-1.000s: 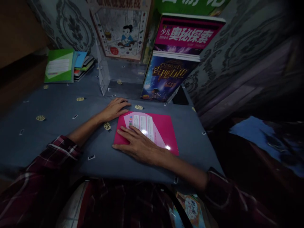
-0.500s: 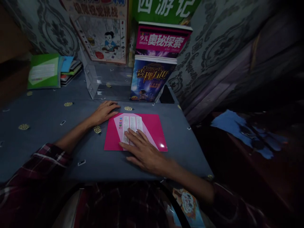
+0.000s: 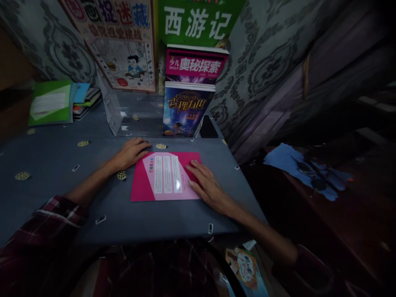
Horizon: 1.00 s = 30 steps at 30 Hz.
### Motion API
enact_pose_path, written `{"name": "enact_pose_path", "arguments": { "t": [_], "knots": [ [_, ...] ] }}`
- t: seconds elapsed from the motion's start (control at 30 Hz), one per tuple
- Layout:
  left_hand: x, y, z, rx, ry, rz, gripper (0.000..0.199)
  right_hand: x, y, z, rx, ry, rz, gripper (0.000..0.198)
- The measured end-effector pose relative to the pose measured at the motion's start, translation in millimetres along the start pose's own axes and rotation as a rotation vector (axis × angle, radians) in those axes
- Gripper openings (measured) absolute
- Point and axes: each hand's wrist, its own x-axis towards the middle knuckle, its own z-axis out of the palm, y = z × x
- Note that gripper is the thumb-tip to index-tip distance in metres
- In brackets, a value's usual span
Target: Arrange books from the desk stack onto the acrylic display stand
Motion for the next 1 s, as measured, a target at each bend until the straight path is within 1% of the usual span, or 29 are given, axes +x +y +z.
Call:
{"name": "enact_pose_path", "arguments": {
  "t": [0.07,0.13,0.23,0.33,0.4,0.5,0.57,0.67,0.8,0.9,1.0],
  "knots": [
    [0.5,9.5,-2.9,0.047,-0.001,-0.006,0.038,6.1,8.7,-1.4,-0.028,0.001,0.018,0.056],
    [2.2,22.1,-4.9,0.092,0.009,0.013,0.036,12.6,15.8,-2.9,-0.048,0.006,0.008,0.055],
    [7.3,47.8,-5.5,0.073,-0.008,0.119,0.034,22.6,26.5,-5.1,-0.037,0.039,-0.006,0.052],
    [12.2,82.9,-2.9,-0.020,-0.089,0.252,0.034,30.9,38.0,-6.1,0.011,0.103,0.001,0.050],
    [12.9,109.3,0.3,-0.022,-0.162,0.314,0.035,34.0,44.2,-5.9,0.048,0.149,-0.004,0.050],
    [9.0,144.9,6.5,0.028,-0.251,0.363,0.041,35.3,49.5,-4.6,0.087,0.186,-0.025,0.050],
    [5.2,162.3,11.2,0.047,-0.269,0.379,0.049,35.3,51.0,-3.6,0.105,0.195,-0.027,0.049],
    [2.5,179.0,17.8,0.104,-0.250,0.365,0.052,35.7,51.5,-2.5,0.145,0.214,-0.015,0.049],
    [5.4,192.9,21.5,0.226,-0.234,0.325,0.040,33.0,47.3,-4.9,0.264,0.262,0.034,0.048],
    [6.7,201.3,19.8,0.297,-0.235,0.352,0.028,23.7,39.6,-9.6,0.389,0.285,0.075,0.046],
    [5.0,207.6,16.8,0.363,-0.284,0.386,0.023,8.8,30.8,-15.6,0.515,0.294,0.100,0.047]
  ]
}}
